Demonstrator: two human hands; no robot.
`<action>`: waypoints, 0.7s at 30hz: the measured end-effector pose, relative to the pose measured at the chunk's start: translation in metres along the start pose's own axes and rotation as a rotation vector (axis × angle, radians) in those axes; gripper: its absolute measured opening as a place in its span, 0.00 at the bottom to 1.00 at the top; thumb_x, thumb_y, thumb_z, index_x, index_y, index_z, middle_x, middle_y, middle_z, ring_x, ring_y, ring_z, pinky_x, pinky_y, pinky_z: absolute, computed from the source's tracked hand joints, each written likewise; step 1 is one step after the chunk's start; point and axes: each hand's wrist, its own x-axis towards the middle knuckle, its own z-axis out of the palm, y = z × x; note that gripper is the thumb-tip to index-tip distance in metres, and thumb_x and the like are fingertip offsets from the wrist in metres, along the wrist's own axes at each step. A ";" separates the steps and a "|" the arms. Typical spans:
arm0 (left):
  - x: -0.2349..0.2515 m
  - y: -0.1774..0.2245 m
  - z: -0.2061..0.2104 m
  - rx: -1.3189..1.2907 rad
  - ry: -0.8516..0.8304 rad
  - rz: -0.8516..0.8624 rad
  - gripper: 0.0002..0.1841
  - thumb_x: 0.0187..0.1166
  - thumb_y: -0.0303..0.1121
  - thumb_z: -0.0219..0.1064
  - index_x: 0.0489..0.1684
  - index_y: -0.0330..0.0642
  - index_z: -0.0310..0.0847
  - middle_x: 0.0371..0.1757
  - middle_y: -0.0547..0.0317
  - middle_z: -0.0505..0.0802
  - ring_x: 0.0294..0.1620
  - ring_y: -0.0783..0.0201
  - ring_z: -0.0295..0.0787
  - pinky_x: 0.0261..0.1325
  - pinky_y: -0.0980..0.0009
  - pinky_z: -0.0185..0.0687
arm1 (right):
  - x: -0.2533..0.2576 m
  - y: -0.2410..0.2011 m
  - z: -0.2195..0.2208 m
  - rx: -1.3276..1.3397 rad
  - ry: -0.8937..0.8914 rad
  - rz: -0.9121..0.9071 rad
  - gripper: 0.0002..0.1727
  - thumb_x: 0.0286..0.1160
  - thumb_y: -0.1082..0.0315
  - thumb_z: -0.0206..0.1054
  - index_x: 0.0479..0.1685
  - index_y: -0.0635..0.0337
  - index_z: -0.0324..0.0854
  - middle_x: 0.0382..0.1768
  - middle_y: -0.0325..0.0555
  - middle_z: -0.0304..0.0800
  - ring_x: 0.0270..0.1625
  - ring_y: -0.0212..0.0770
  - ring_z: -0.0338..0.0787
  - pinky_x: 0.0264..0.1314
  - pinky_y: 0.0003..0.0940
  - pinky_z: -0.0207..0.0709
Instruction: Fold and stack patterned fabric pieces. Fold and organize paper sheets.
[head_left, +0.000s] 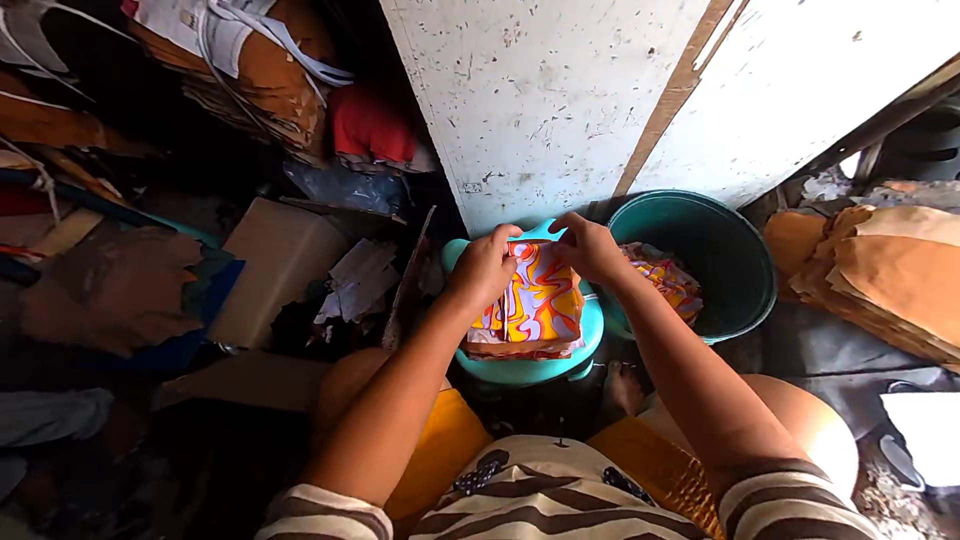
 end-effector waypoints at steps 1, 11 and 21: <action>0.002 -0.001 0.000 0.002 0.002 -0.016 0.22 0.83 0.28 0.67 0.76 0.43 0.76 0.46 0.48 0.91 0.45 0.54 0.91 0.55 0.53 0.87 | 0.001 -0.002 0.000 0.001 0.003 0.012 0.18 0.78 0.76 0.67 0.66 0.64 0.81 0.41 0.56 0.93 0.43 0.53 0.93 0.53 0.55 0.84; -0.010 -0.029 0.014 0.110 0.191 0.284 0.20 0.89 0.37 0.58 0.73 0.39 0.80 0.78 0.43 0.81 0.81 0.43 0.74 0.83 0.42 0.65 | -0.022 -0.017 0.032 -0.267 0.289 -0.211 0.14 0.81 0.71 0.64 0.60 0.65 0.85 0.59 0.65 0.85 0.66 0.67 0.83 0.64 0.64 0.77; -0.018 -0.069 0.062 0.176 0.106 0.259 0.32 0.94 0.49 0.40 0.91 0.41 0.60 0.90 0.48 0.68 0.92 0.44 0.57 0.90 0.38 0.45 | -0.020 0.003 0.090 -0.319 0.036 -0.126 0.34 0.91 0.48 0.36 0.86 0.53 0.70 0.84 0.53 0.72 0.89 0.56 0.66 0.90 0.65 0.48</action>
